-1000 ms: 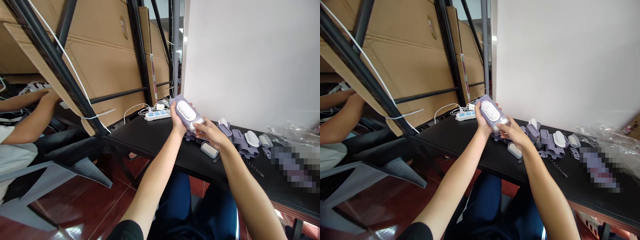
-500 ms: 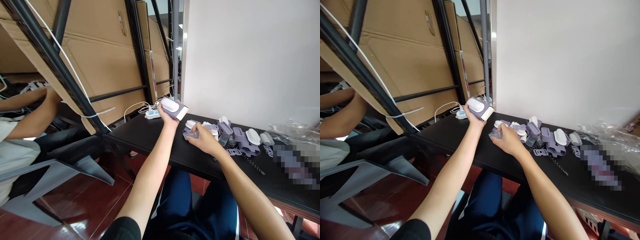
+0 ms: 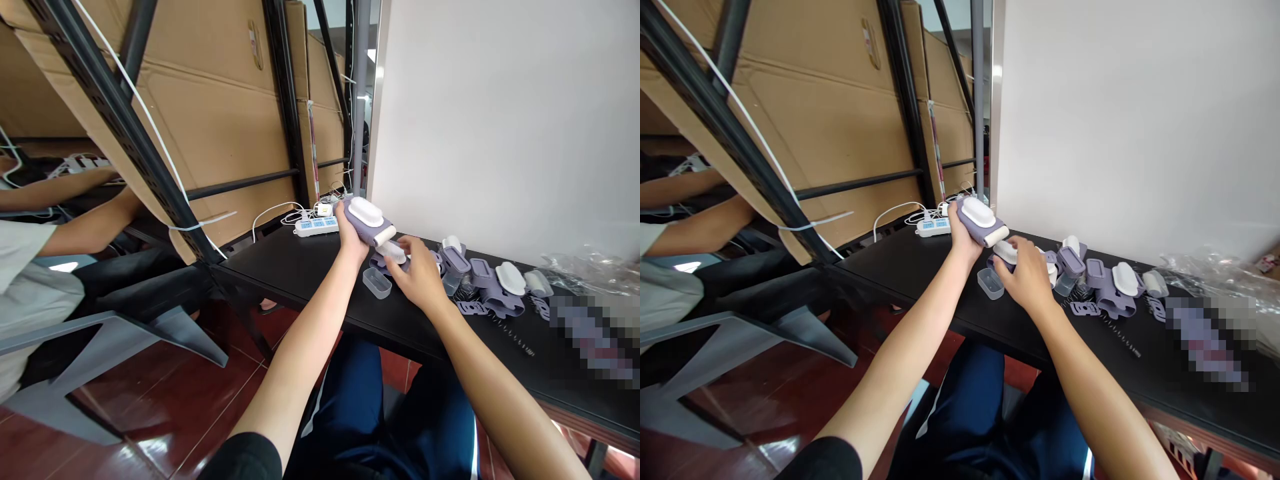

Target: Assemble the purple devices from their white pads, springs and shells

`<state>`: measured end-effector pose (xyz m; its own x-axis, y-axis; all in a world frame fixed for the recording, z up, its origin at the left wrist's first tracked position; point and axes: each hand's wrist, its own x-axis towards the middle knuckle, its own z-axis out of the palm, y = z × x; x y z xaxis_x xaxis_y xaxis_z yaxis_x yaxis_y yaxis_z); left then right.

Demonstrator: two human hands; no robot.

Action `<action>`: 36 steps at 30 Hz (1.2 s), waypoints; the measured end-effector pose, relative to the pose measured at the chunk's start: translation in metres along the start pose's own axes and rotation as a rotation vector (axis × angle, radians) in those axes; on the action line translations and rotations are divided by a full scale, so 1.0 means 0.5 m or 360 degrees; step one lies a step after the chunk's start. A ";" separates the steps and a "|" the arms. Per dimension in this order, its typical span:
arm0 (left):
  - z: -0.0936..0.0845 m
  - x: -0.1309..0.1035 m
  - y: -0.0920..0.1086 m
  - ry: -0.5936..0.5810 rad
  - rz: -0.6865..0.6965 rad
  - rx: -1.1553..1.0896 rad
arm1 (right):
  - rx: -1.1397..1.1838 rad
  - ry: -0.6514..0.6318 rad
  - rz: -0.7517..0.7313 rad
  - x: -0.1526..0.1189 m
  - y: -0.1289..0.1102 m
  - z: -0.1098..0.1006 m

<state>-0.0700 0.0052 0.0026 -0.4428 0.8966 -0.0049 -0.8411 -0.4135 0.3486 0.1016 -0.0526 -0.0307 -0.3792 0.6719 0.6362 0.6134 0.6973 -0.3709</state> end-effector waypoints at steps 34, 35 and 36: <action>0.003 -0.045 -0.050 -0.0300 -0.0153 0.0166 | 0.0270 0.0362 0.0138 0.010 -0.024 0.014; 0.002 -0.044 -0.049 -0.0313 -0.0145 0.0177 | 0.0261 0.0365 0.0120 0.009 -0.022 0.015; 0.002 -0.043 -0.048 -0.0323 -0.0136 0.0193 | 0.0264 0.0356 0.0101 0.008 -0.019 0.016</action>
<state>-0.0399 -0.0039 -0.0047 -0.2900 0.9460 0.1447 -0.8240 -0.3237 0.4649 0.0885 -0.0546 -0.0301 -0.1698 0.6565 0.7350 0.5024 0.6993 -0.5085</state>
